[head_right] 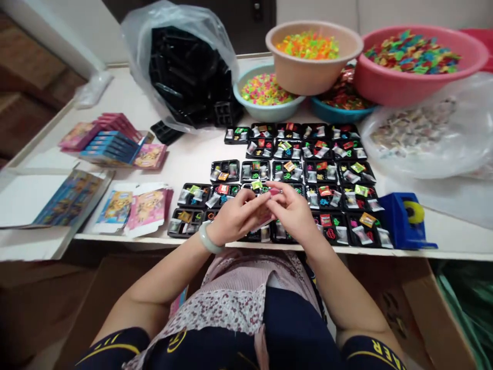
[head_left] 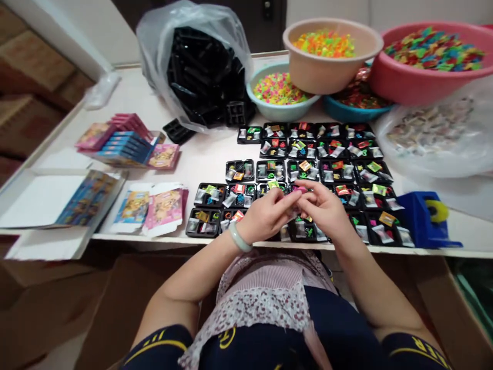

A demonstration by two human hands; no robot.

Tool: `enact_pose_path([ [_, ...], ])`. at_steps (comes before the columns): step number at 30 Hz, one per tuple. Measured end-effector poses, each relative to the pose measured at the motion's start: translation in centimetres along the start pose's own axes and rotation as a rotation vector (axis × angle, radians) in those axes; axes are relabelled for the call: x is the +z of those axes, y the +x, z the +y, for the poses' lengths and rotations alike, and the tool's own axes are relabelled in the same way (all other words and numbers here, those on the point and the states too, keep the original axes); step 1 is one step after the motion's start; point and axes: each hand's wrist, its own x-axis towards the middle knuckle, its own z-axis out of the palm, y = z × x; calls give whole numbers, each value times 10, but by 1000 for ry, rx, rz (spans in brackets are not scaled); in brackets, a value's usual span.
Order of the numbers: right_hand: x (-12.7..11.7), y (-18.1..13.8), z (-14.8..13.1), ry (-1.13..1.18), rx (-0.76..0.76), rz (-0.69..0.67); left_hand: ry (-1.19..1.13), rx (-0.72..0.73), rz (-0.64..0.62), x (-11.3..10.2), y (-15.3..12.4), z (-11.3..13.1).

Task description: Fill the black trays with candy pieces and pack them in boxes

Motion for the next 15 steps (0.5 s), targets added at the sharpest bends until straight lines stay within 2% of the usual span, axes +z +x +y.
enact_pose_path([
  [3,5,6,8,-170,-32,6,-17,-33,44,1,-7,-10],
  [5,5,11,10,-385,-78,8,-74,-84,56,1,-8,-15],
  [7,5,20,12,-624,-174,33,-165,-162,91,-1,-9,-22],
  [9,8,34,14,-745,-298,17,-267,-251,173,-9,-11,-32],
  [11,15,53,16,-697,-382,-80,-342,-307,219,-25,-16,-49],
  [15,39,104,19,-504,-417,-355,-352,-355,103,-81,-38,-103],
])
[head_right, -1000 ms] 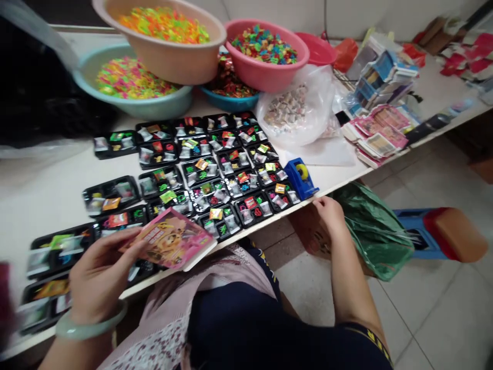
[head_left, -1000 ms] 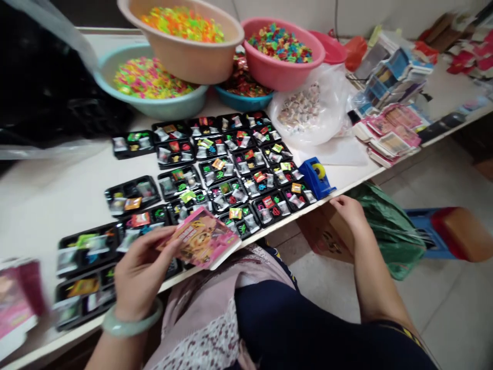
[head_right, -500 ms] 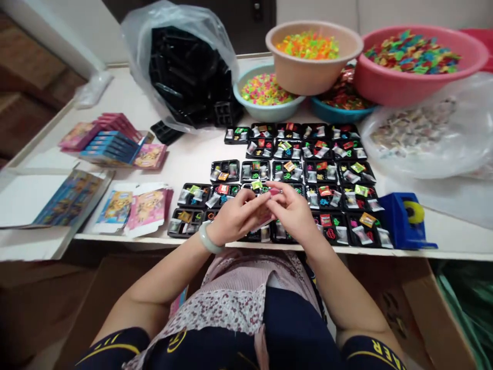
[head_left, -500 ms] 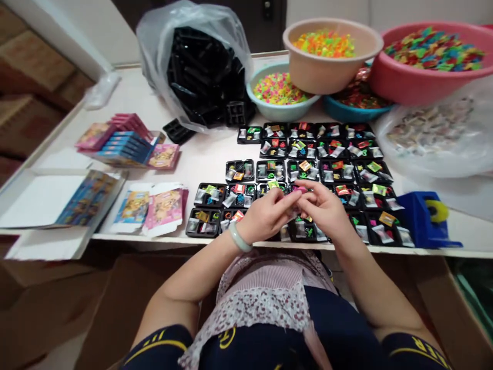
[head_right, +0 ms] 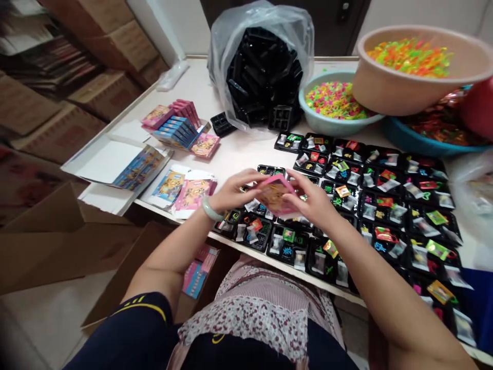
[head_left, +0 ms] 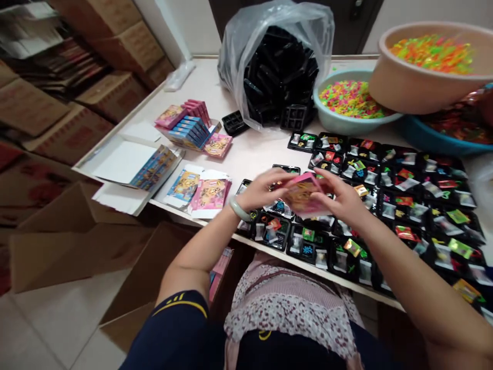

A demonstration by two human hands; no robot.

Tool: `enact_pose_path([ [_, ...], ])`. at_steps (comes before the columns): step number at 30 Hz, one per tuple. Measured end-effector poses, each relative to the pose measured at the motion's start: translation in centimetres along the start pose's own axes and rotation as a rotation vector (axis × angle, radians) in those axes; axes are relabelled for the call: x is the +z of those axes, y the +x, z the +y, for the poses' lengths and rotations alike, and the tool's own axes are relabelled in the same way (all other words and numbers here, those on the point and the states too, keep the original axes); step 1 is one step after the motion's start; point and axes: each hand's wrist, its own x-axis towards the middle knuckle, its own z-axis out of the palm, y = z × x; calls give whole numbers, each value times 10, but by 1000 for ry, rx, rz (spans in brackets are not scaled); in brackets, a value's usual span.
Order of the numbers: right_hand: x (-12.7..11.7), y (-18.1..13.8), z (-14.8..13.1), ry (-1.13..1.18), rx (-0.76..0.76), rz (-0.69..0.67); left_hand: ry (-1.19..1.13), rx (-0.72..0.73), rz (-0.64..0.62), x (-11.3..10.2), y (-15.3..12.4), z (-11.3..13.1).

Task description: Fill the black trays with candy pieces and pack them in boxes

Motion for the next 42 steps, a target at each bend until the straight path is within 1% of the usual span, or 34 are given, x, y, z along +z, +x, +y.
enact_pose_path([
  [1,2,14,6,-1,-39,-37,15,-41,29,-21,-1,-12],
  [3,8,40,23,-94,-123,-92,39,-140,183,-61,-3,-42],
  [4,12,52,32,-171,-162,-128,53,-181,253,-77,-4,-59],
  [5,17,62,40,-252,-201,-180,77,-213,290,-90,-6,-78],
  [6,24,71,48,-323,-239,-246,106,-238,291,-100,-7,-96],
  [8,41,87,61,-430,-302,-388,177,-267,219,-111,-9,-133],
  [10,57,98,67,-527,-331,-476,286,-283,91,-117,-11,-162],
  [12,69,106,70,-609,-317,-518,446,-316,-15,-119,-11,-181],
  [13,73,108,72,-638,-301,-532,533,-345,-39,-118,-11,-186],
  [15,76,111,74,-669,-269,-549,667,-414,-38,-111,-8,-187],
  [17,76,112,77,-678,-242,-551,704,-459,-50,-93,-1,-179],
  [19,77,113,80,-682,-212,-543,679,-471,-138,-66,10,-166],
  [21,80,115,83,-688,-168,-532,706,-504,-230,-38,20,-155],
  [23,84,118,85,-688,-126,-525,766,-558,-287,-18,27,-149],
  [24,85,120,86,-683,-114,-522,789,-580,-299,-12,29,-148],
  [26,87,123,87,-657,-114,-508,809,-594,-304,-8,30,-149],
  [31,83,125,94,-579,-137,-460,829,-567,-303,-11,25,-152],
  [36,73,123,98,-530,-149,-421,835,-583,-222,-4,25,-151],
  [39,69,122,92,-485,-165,-405,702,-557,-188,-10,23,-152],
  [40,68,122,89,-461,-173,-405,612,-541,-151,-15,22,-153],
  [42,67,124,81,-397,-201,-407,356,-504,-27,-27,17,-154],
])
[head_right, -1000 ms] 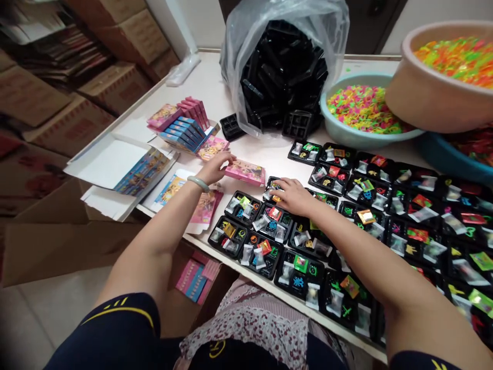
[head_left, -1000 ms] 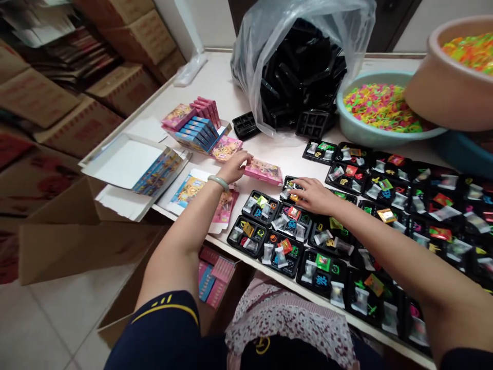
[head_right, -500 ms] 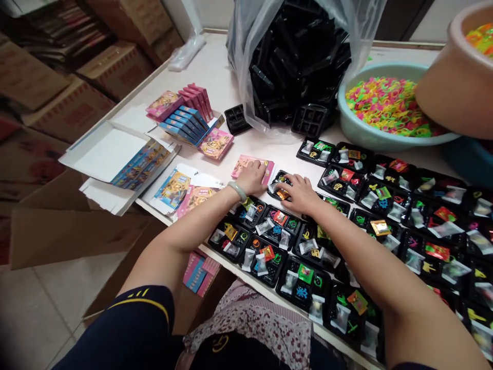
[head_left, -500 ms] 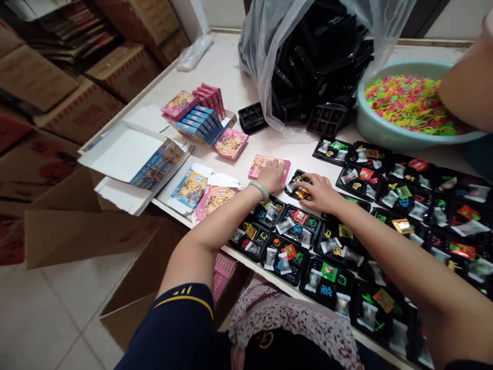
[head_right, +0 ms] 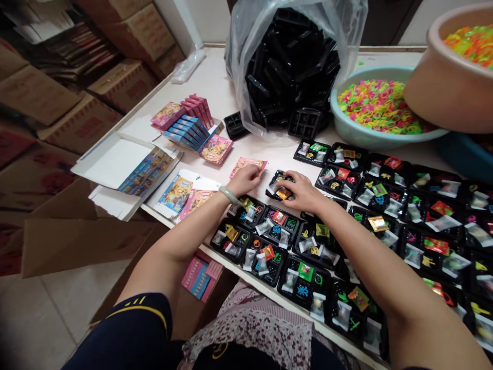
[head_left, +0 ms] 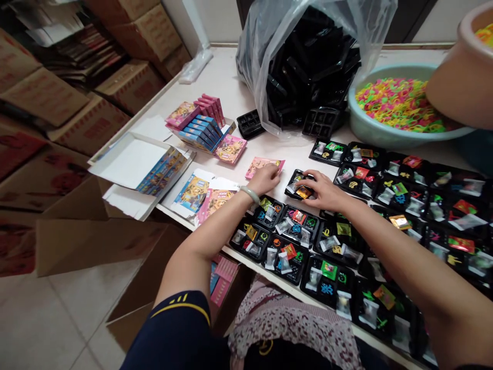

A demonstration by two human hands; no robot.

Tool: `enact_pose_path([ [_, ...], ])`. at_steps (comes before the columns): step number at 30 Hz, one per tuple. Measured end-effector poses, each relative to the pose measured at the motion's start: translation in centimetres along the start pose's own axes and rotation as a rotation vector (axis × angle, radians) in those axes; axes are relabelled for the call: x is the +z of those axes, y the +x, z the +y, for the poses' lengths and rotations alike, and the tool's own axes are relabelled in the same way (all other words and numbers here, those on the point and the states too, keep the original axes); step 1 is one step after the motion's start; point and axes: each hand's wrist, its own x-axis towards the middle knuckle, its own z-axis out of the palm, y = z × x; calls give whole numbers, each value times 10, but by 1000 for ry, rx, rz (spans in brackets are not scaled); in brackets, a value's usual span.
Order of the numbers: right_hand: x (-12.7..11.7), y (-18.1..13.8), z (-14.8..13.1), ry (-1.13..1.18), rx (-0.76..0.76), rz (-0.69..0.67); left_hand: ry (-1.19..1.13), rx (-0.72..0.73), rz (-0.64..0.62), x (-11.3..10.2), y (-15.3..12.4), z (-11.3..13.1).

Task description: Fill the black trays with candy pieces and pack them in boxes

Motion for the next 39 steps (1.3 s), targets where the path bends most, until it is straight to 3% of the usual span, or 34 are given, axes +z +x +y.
enact_pose_path([
  [4,-7,9,-10,101,-87,41,-556,59,42,-21,-7,-12],
  [7,-6,15,-13,123,-80,67,-671,85,-46,-26,-11,-13],
  [14,15,18,-9,39,20,136,-715,-51,-92,-5,-2,-6],
  [21,31,27,-1,-33,56,177,-630,-46,-136,11,17,-14],
  [27,44,39,0,-90,56,93,-712,-90,-137,16,20,-20],
  [31,40,40,-2,-143,66,38,-705,-67,-141,20,20,-24],
  [39,28,10,-18,-461,118,17,-484,-4,-114,28,20,-19],
])
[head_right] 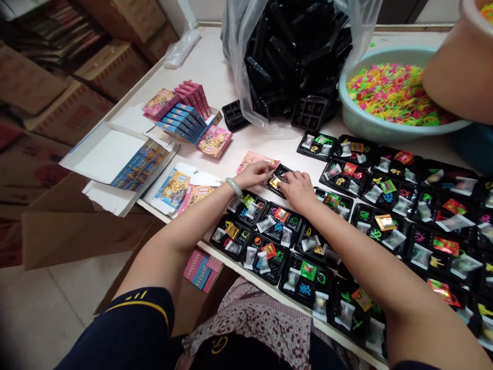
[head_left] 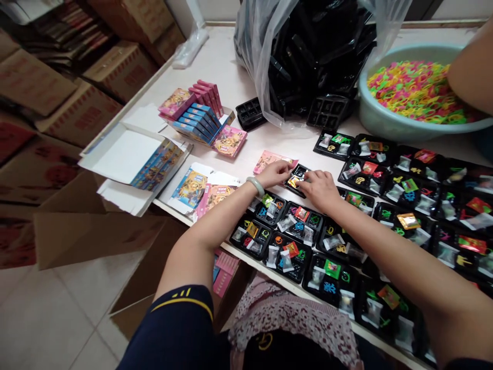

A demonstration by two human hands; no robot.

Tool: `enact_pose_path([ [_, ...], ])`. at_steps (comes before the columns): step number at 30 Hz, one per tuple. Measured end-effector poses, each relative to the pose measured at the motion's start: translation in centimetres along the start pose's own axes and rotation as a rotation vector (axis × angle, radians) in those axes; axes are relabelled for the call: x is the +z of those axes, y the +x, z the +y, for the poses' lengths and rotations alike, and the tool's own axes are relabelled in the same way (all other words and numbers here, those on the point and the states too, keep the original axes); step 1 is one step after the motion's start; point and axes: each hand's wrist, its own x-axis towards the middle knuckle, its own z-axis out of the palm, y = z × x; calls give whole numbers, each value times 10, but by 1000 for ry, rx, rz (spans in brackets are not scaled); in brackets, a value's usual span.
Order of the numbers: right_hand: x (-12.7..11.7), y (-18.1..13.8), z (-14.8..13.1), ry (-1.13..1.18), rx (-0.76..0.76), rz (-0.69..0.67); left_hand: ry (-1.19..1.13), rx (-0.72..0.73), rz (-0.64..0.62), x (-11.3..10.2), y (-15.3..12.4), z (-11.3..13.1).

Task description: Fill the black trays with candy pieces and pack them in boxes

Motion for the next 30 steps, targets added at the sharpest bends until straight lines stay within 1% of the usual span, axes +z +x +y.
enact_pose_path([
  [3,6,-2,-3,-38,5,-27,1,7,-20,2,1,3],
  [6,11,2,-2,-19,19,-35,-56,22,-108,7,2,8],
  [9,12,4,2,57,20,-36,-102,32,-169,13,1,12],
  [11,13,1,6,143,24,4,-122,13,-163,16,1,13],
  [13,14,-6,10,215,44,77,-130,-5,-150,18,1,13],
  [15,15,-13,13,239,74,118,-118,-4,-137,18,1,11],
  [18,16,-18,13,213,84,75,-68,4,-112,19,3,10],
  [21,15,-14,9,211,94,40,-13,26,-92,20,4,12],
  [26,12,-6,2,232,154,2,-3,38,-118,22,5,15],
  [28,15,-4,1,247,165,-1,-4,55,-102,24,4,16],
  [30,20,-2,0,325,184,22,-32,55,-89,28,4,17],
])
